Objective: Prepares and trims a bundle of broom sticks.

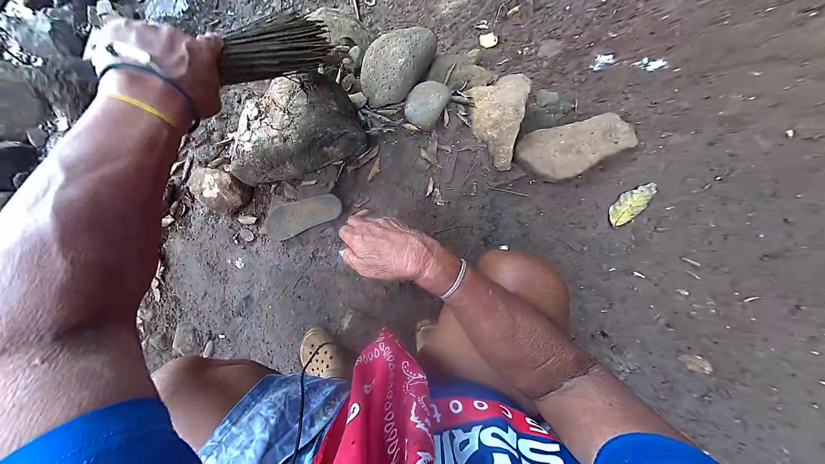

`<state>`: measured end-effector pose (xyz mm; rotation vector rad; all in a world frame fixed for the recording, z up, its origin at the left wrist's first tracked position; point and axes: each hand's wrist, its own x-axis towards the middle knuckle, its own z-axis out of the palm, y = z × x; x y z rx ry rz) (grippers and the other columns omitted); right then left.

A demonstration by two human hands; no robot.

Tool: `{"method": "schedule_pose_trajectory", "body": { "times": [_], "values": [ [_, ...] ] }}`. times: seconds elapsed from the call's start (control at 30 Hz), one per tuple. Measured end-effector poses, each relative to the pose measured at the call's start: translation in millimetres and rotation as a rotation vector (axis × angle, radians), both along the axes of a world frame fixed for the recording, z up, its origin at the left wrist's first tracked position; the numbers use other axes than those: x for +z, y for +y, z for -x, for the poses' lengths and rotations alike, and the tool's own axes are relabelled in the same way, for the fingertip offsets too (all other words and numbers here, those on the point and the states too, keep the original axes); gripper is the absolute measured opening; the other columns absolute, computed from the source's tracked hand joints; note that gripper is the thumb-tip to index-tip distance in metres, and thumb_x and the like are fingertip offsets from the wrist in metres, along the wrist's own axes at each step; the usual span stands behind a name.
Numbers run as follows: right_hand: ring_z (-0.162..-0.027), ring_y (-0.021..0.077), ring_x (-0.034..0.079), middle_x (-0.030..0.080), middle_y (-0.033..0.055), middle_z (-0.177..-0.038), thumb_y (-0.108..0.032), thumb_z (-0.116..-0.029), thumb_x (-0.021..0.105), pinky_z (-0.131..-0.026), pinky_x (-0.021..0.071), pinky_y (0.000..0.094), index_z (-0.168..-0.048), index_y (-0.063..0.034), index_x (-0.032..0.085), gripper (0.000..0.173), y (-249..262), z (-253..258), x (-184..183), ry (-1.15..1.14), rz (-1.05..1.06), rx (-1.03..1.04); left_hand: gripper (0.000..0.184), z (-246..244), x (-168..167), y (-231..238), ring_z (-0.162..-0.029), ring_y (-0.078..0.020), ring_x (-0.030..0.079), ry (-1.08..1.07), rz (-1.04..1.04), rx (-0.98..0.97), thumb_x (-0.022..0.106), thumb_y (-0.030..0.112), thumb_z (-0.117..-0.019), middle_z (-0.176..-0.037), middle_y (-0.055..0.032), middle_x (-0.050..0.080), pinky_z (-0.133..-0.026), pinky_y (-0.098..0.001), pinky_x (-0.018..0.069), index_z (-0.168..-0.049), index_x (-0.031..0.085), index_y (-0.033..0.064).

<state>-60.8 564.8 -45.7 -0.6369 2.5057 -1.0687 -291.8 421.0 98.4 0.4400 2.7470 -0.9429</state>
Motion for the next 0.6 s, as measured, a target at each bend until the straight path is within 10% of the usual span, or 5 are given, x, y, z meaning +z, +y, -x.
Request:
{"method": "schedule_pose_trajectory", "body": {
  "times": [0.17, 0.27, 0.4, 0.6],
  "values": [
    [-0.104, 0.0337, 0.066, 0.064, 0.0190, -0.113, -0.026, -0.1053, 0.051, -0.085, 0.0541, 0.0498, -0.112, 0.0024, 0.067, 0.034, 3, -1, 5, -0.011, 0.002, -0.011, 0.023, 26, -46, 77, -0.113, -0.0580, 0.060, -0.064, 0.171, 0.012, 0.060, 0.004, -0.0977, -0.116, -0.0382, 0.062, -0.086, -0.0756, 0.0464, -0.113, 0.062, -0.0131],
    [-0.107, 0.0346, 0.066, 0.064, 0.0196, -0.117, -0.028, -0.1061, 0.050, -0.087, 0.0538, 0.0509, -0.116, 0.0024, 0.067, 0.036, 7, 0, 9, -0.043, -0.004, -0.020, 0.019, 14, -86, 108, -0.097, -0.0531, 0.064, -0.115, 0.403, -0.071, 0.058, 0.005, -0.0982, -0.103, -0.0339, 0.063, -0.071, -0.0679, 0.0488, -0.104, 0.062, -0.0121],
    [-0.098, 0.0324, 0.067, 0.065, 0.0169, -0.108, -0.028, -0.1047, 0.052, -0.080, 0.0546, 0.0497, -0.107, -0.0001, 0.067, 0.032, 6, 0, 4, -0.004, 0.027, -0.032, 0.017, -3, -62, 111, -0.092, -0.0510, 0.064, -0.275, 0.410, -0.259, 0.068, 0.007, -0.0919, -0.093, -0.0303, 0.064, -0.073, -0.0681, 0.0487, -0.100, 0.063, -0.0069],
    [-0.095, 0.0321, 0.067, 0.064, 0.0168, -0.101, -0.028, -0.1033, 0.055, -0.078, 0.0548, 0.0484, -0.101, 0.0006, 0.069, 0.032, 0, 4, -9, 0.047, 0.050, -0.031, 0.017, 79, -31, 39, -0.077, -0.0346, 0.063, -0.285, -0.291, -0.208, 0.062, -0.014, -0.0811, -0.081, -0.0230, 0.064, -0.066, -0.0520, 0.0484, -0.094, 0.068, -0.0037]
  ]
}}
